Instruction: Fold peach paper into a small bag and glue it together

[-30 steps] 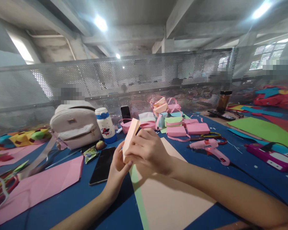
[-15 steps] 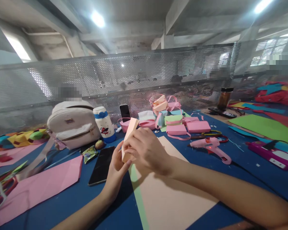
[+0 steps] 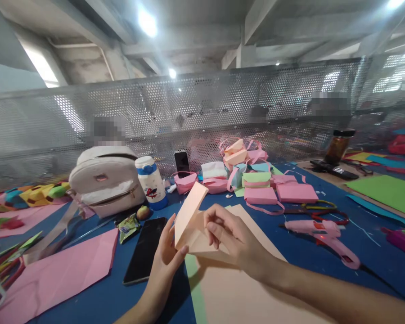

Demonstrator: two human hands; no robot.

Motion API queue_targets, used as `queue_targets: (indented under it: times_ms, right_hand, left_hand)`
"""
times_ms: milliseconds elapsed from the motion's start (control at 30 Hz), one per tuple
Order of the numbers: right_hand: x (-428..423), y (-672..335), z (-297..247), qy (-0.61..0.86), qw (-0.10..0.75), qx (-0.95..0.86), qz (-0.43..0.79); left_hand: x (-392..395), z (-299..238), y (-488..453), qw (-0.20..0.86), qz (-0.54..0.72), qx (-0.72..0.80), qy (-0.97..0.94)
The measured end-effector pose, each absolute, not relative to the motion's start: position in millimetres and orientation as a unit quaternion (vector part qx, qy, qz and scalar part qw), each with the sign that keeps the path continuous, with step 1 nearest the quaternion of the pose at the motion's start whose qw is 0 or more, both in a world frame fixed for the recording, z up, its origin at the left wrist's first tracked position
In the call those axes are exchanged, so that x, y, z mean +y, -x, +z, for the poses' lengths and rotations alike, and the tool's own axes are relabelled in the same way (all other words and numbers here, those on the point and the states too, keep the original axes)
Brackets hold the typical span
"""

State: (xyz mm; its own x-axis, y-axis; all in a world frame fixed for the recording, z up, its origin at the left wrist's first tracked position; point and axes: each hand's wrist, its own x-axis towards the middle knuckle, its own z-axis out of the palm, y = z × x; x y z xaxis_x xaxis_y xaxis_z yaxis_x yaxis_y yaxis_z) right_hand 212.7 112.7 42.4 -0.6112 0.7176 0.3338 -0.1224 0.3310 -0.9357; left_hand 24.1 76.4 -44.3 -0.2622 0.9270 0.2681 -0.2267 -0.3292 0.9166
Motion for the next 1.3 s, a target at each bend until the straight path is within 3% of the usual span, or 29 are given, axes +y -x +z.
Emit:
queue_targets:
  times_ms: [433, 1300]
  right_hand:
    - [140, -208, 27, 0.203, 0.368, -0.594, 0.686]
    - [143, -207, 23, 0.238, 0.37, -0.576, 0.689]
  left_hand:
    - [80, -45, -26, 0.394, 0.7, 0.441, -0.4]
    - [80, -41, -25, 0.408, 0.697, 0.441, -0.391]
